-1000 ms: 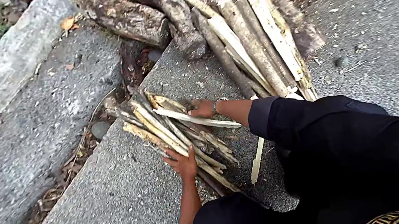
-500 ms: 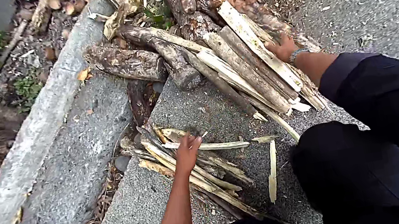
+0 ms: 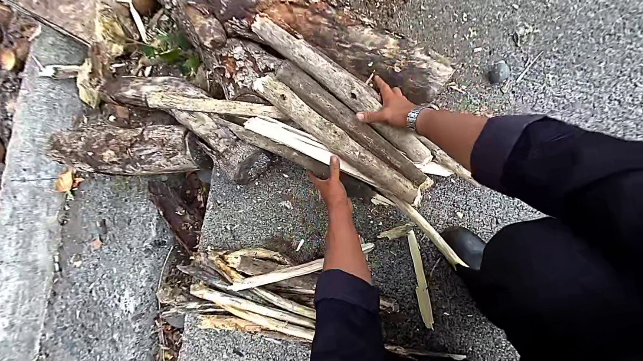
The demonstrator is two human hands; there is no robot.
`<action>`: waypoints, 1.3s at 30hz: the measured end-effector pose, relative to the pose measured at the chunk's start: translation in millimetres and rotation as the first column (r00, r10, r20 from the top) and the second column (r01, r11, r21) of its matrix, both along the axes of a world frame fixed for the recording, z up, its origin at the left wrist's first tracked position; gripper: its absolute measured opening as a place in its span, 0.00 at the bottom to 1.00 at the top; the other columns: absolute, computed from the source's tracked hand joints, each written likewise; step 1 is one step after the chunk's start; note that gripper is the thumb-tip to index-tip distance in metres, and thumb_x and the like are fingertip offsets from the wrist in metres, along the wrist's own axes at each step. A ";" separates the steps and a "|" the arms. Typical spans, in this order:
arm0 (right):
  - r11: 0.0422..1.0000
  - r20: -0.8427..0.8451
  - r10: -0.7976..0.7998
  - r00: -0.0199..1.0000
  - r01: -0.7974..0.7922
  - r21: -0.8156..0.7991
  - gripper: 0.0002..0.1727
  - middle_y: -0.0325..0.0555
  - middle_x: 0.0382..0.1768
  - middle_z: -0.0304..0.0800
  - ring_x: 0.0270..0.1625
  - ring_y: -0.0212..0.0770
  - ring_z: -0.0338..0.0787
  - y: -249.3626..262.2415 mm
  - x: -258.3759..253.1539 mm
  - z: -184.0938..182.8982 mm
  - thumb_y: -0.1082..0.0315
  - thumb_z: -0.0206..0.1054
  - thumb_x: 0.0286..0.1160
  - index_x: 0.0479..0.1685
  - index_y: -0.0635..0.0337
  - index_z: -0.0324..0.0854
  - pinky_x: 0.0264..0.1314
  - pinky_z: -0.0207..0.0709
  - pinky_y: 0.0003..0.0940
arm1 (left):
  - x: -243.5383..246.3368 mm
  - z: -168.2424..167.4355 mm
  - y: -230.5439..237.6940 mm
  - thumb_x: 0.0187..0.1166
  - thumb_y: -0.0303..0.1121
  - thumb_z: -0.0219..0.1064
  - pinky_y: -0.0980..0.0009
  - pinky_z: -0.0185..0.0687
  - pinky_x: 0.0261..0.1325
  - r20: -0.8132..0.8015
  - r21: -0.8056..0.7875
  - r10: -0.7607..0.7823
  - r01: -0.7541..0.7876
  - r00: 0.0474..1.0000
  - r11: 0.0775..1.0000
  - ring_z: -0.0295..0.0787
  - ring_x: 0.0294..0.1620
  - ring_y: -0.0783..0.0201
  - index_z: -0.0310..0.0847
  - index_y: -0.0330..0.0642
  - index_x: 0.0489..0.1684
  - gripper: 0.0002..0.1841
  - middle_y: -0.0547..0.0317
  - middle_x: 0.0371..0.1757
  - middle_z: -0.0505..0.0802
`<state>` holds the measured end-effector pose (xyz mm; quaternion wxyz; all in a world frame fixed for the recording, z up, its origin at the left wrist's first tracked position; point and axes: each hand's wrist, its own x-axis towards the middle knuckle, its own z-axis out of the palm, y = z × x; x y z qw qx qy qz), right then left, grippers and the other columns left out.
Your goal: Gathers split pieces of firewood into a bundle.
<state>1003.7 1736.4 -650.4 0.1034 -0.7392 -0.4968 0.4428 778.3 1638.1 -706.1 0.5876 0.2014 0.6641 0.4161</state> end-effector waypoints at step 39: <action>0.795 -0.754 0.437 0.491 -0.603 0.068 0.47 0.54 0.57 0.91 0.52 0.48 0.96 -129.1 -282.2 202.8 0.61 0.84 0.60 0.84 0.52 0.63 0.56 0.92 0.49 | -237.6 227.6 -177.8 0.63 0.83 0.52 0.59 0.89 0.65 0.403 0.568 0.058 -0.299 0.913 0.767 0.91 0.61 0.64 0.80 0.59 0.65 0.44 0.64 0.56 0.95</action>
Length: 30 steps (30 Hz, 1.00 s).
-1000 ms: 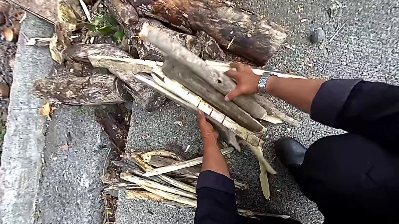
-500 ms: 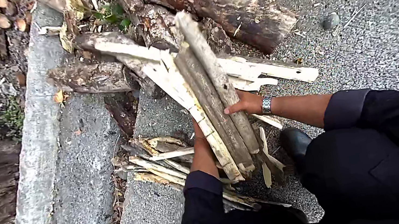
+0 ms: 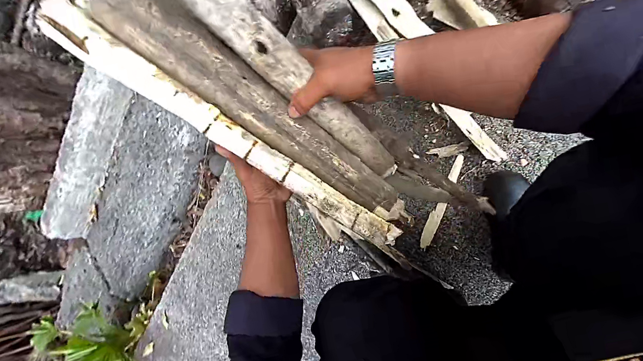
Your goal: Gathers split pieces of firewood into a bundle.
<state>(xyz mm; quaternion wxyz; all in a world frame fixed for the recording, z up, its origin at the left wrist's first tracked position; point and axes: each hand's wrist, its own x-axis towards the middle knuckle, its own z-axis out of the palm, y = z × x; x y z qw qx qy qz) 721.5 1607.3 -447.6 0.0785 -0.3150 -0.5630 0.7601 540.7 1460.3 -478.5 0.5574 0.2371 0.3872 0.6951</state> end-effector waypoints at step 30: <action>0.911 0.643 -0.343 0.685 0.075 0.406 0.40 0.66 0.78 0.73 0.74 0.67 0.80 -74.8 -0.6 -204.9 0.62 0.77 0.64 0.83 0.51 0.71 0.69 0.78 0.68 | -77.5 -92.3 -156.8 0.94 0.41 0.52 0.59 0.89 0.45 -0.839 -0.469 0.016 -0.738 0.544 0.484 0.89 0.37 0.59 0.48 0.42 0.92 0.31 0.41 0.53 0.87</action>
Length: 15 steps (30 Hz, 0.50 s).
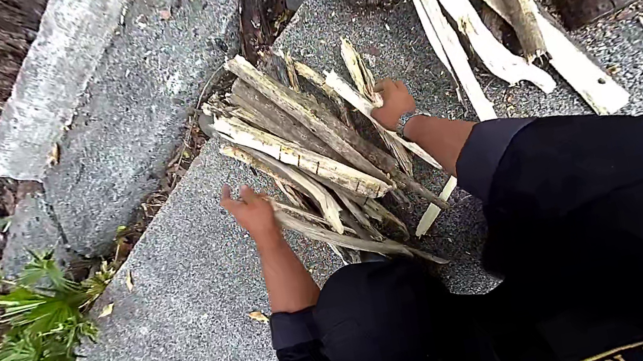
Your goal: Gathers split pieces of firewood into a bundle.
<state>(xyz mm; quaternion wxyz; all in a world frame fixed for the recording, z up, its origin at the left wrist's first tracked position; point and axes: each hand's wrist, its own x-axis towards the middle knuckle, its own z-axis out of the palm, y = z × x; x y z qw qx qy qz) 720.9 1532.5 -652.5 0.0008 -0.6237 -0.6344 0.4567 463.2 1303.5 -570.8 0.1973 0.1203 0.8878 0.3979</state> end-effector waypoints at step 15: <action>0.986 0.016 0.061 0.998 -0.057 -0.155 0.31 0.63 0.69 0.86 0.72 0.67 0.84 -1.4 20.7 -31.8 0.58 0.59 0.83 0.88 0.44 0.68 0.71 0.74 0.74 | -15.8 -87.9 46.8 0.57 0.80 0.71 0.35 0.72 0.79 0.204 -0.346 -0.044 0.114 0.978 0.931 0.73 0.81 0.35 0.46 0.39 0.94 0.68 0.28 0.81 0.74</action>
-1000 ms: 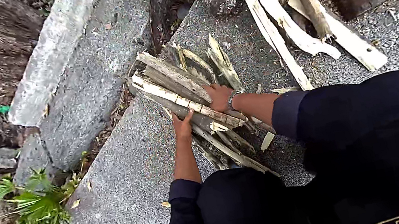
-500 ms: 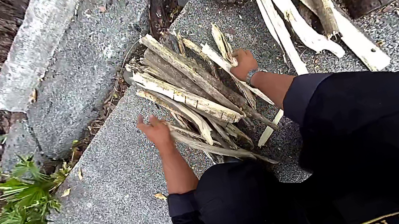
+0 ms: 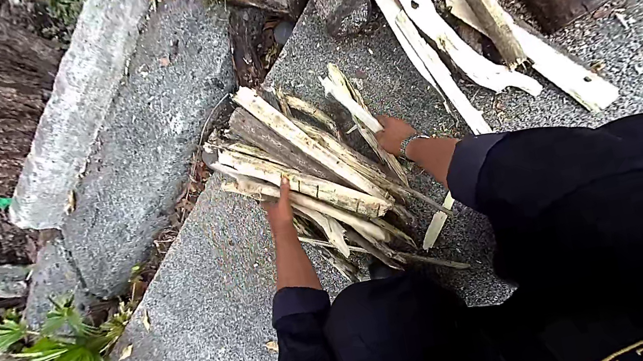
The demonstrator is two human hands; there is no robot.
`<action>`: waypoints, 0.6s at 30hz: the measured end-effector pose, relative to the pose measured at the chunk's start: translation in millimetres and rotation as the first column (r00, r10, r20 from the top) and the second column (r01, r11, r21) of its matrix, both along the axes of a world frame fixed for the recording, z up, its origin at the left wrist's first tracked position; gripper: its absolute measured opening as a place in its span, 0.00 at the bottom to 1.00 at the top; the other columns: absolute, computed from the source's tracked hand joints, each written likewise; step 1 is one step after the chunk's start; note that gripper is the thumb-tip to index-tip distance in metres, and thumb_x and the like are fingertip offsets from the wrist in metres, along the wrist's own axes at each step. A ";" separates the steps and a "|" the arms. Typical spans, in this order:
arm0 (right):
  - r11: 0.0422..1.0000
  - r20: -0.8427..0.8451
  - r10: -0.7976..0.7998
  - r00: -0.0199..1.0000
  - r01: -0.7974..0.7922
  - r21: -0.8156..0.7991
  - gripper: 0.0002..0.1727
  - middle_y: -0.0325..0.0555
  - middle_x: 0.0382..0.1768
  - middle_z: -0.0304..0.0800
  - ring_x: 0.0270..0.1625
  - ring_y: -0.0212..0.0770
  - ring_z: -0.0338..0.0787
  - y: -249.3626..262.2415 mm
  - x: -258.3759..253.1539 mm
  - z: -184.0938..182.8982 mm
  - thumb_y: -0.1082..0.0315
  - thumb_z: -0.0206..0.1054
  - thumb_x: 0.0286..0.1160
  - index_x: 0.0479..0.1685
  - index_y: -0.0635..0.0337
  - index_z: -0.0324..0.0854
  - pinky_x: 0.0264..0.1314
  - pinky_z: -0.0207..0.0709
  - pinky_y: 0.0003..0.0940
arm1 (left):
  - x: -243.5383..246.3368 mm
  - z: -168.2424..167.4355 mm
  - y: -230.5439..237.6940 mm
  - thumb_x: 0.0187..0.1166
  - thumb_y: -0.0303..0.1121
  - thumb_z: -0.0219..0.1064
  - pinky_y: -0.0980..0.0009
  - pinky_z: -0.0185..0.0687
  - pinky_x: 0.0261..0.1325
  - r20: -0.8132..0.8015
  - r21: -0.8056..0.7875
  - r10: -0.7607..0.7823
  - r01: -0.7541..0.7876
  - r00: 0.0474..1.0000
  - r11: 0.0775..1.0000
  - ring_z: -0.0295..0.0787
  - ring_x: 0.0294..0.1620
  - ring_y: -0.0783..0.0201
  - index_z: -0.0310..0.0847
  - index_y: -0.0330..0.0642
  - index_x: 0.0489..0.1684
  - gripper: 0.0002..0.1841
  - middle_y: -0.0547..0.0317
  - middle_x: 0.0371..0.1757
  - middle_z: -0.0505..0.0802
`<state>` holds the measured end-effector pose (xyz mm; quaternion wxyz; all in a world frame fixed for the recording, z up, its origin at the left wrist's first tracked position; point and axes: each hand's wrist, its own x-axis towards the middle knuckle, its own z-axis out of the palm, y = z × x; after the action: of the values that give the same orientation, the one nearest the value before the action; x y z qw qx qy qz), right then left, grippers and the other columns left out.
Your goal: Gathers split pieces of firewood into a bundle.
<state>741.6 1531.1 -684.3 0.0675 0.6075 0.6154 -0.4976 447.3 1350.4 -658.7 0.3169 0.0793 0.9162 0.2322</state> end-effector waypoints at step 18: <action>0.974 -0.208 0.223 0.952 -0.210 0.083 0.48 0.46 0.98 0.39 0.97 0.58 0.46 3.8 -93.4 -0.7 0.27 0.43 0.83 0.98 0.42 0.46 0.89 0.49 0.74 | 69.8 -24.0 2.2 0.92 0.62 0.26 0.47 0.64 0.88 0.080 0.372 -0.004 -0.027 0.997 0.928 0.68 0.88 0.53 0.47 0.47 0.96 0.39 0.46 0.89 0.70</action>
<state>648.2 1534.9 -684.9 0.0362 0.4805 0.6964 -0.5319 517.1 1352.6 -682.7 0.3309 0.1234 0.8425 0.4068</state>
